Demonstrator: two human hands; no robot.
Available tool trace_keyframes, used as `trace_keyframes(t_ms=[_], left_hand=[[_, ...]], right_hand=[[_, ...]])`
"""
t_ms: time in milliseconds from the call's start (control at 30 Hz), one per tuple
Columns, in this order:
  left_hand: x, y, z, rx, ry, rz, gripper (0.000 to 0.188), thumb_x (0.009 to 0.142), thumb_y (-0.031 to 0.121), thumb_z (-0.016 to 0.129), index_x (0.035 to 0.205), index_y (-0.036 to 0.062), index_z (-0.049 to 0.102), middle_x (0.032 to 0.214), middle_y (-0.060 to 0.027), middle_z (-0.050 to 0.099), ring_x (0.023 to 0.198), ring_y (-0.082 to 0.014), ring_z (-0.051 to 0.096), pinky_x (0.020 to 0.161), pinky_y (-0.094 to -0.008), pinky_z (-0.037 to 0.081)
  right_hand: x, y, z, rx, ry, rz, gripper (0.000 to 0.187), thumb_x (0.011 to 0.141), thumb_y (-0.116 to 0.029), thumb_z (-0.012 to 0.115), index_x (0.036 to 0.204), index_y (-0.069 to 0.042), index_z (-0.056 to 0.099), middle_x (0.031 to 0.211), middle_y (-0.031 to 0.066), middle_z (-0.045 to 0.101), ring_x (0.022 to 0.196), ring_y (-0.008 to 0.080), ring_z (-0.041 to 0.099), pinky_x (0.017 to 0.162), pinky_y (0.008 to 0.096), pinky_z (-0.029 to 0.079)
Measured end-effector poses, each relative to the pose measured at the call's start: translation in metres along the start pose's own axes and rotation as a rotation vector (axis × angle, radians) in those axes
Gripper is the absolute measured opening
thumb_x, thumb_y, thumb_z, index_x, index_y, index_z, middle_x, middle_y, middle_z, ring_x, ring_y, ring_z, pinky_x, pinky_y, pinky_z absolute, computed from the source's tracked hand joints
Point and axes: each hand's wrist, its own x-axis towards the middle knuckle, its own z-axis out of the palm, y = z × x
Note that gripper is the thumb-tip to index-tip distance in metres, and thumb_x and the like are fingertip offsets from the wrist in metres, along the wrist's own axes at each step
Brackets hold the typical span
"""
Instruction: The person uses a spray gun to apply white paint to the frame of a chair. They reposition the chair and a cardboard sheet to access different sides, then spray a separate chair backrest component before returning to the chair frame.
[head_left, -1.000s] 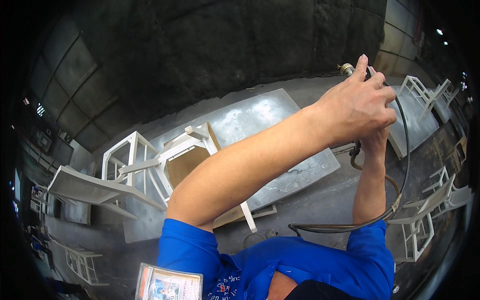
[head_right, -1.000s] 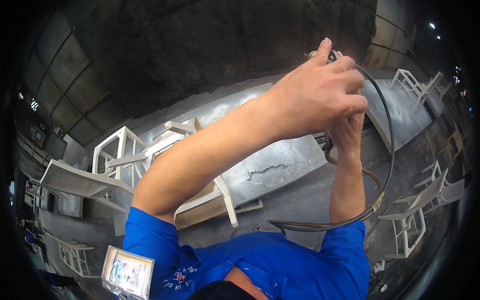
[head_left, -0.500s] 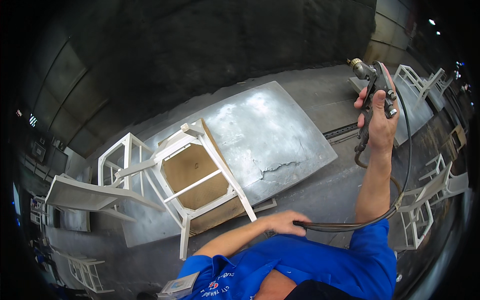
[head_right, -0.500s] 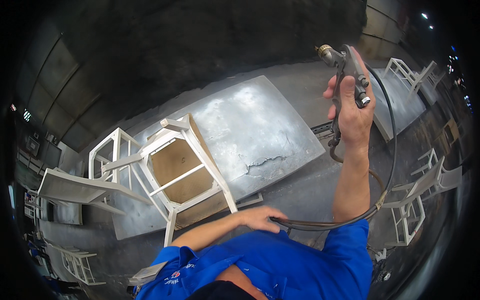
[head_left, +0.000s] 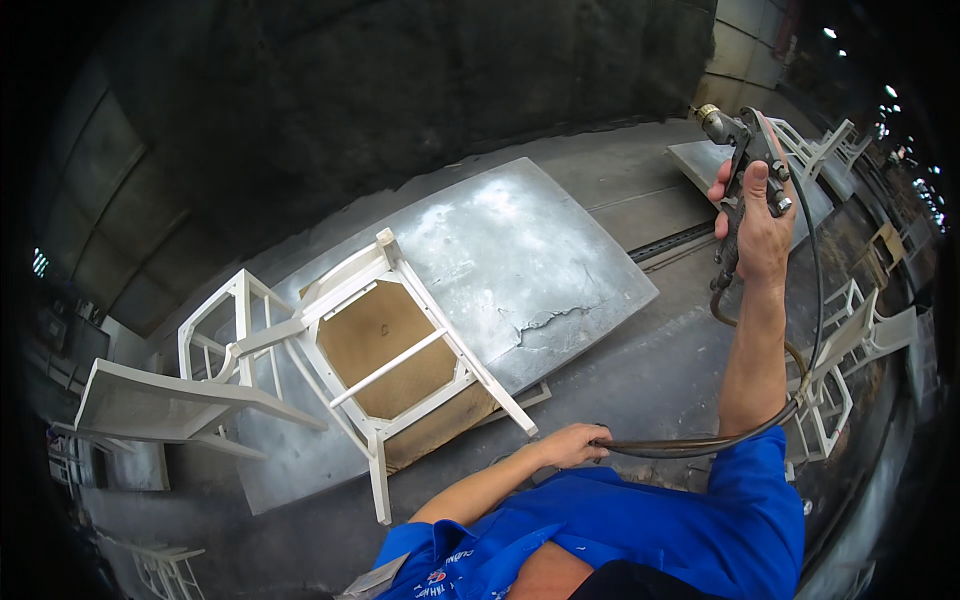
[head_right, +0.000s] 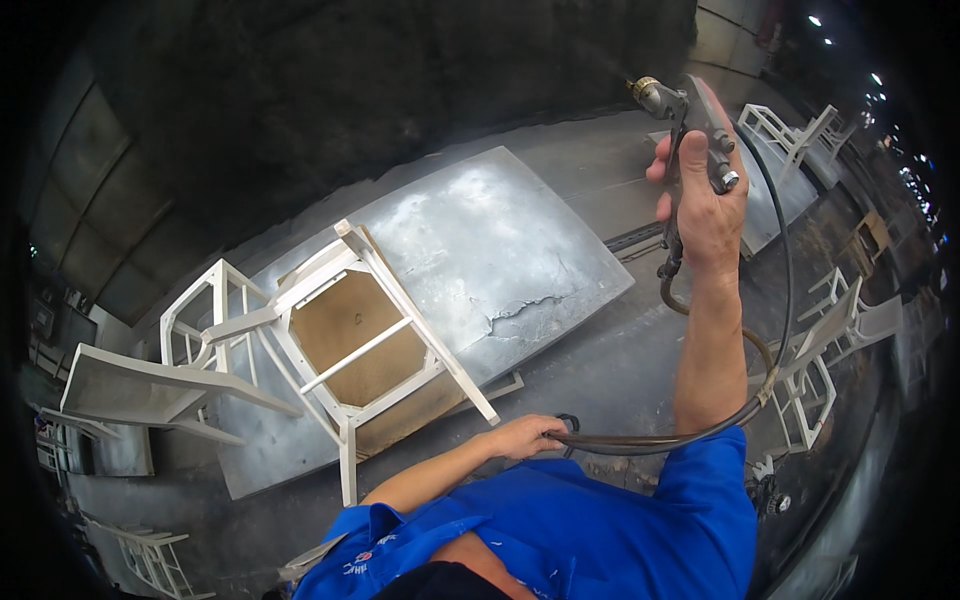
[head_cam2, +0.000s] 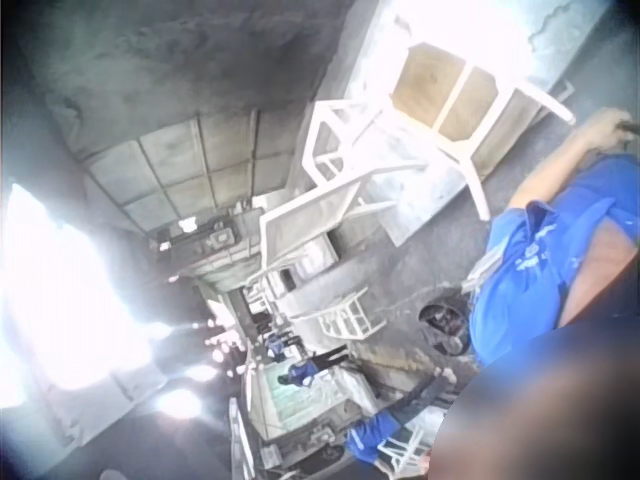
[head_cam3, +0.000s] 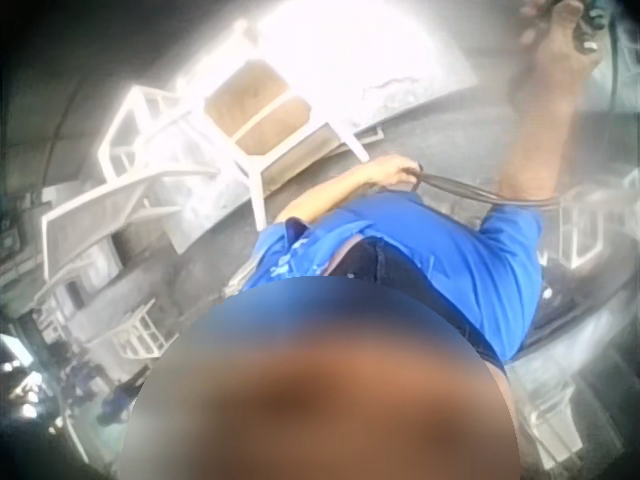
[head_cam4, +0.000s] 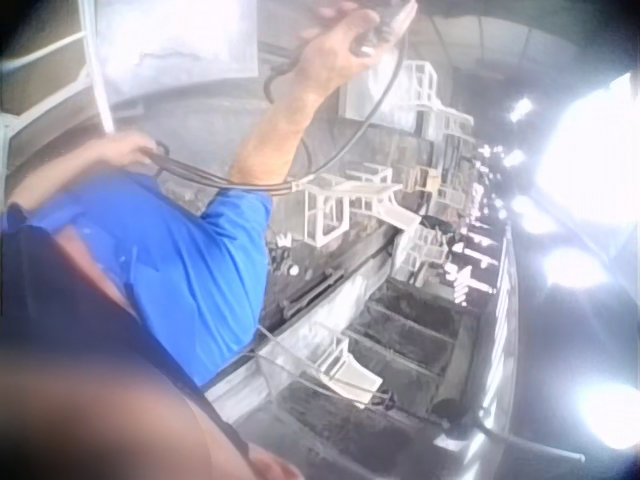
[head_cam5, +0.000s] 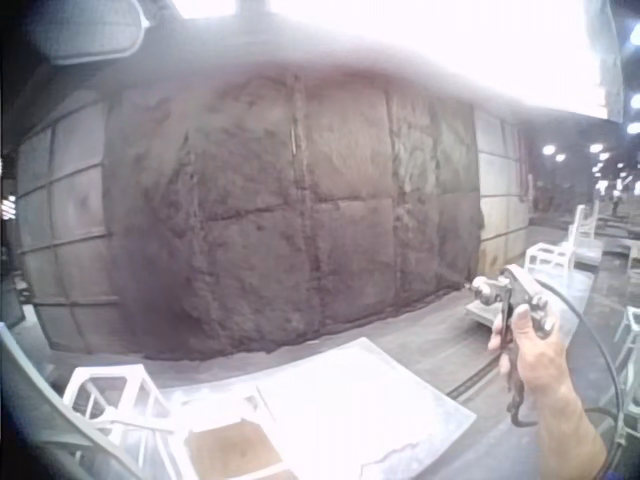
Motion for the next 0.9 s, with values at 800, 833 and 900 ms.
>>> trace_keyframes(t_ms=[800,833,900], left_hand=[[0.115,-0.052,-0.014,0.059,0.107,-0.077,0.033,0.100,0.027,0.068,0.123,0.0038,0.064,0.107,-0.0209,0.071,0.104,-0.0402,0.068,0.089,-0.0454,0.052],[0.124,-0.056,-0.014,0.057,0.100,-0.077,0.034,0.099,0.027,0.068,0.123,0.0040,0.064,0.106,-0.0204,0.072,0.103,-0.0397,0.068,0.088,-0.0456,0.052],[0.132,-0.059,-0.009,0.037,0.121,-0.050,0.034,0.099,0.027,0.069,0.124,0.0044,0.064,0.103,-0.0193,0.072,0.102,-0.0388,0.069,0.087,-0.0461,0.052]], right_hand=[[0.068,0.092,-0.045,0.084,-0.072,-0.057,0.059,0.106,-0.044,0.057,0.152,-0.009,0.047,0.093,0.0043,0.064,0.076,0.0093,0.062,0.046,0.0199,0.048],[0.075,0.098,-0.047,0.091,-0.090,-0.092,0.058,0.106,-0.044,0.057,0.152,-0.009,0.048,0.093,0.0044,0.064,0.076,0.0094,0.063,0.046,0.0199,0.048],[0.082,0.109,-0.052,0.085,-0.116,-0.056,0.058,0.106,-0.044,0.057,0.151,-0.008,0.048,0.093,0.0046,0.064,0.076,0.0096,0.063,0.046,0.0200,0.048]])
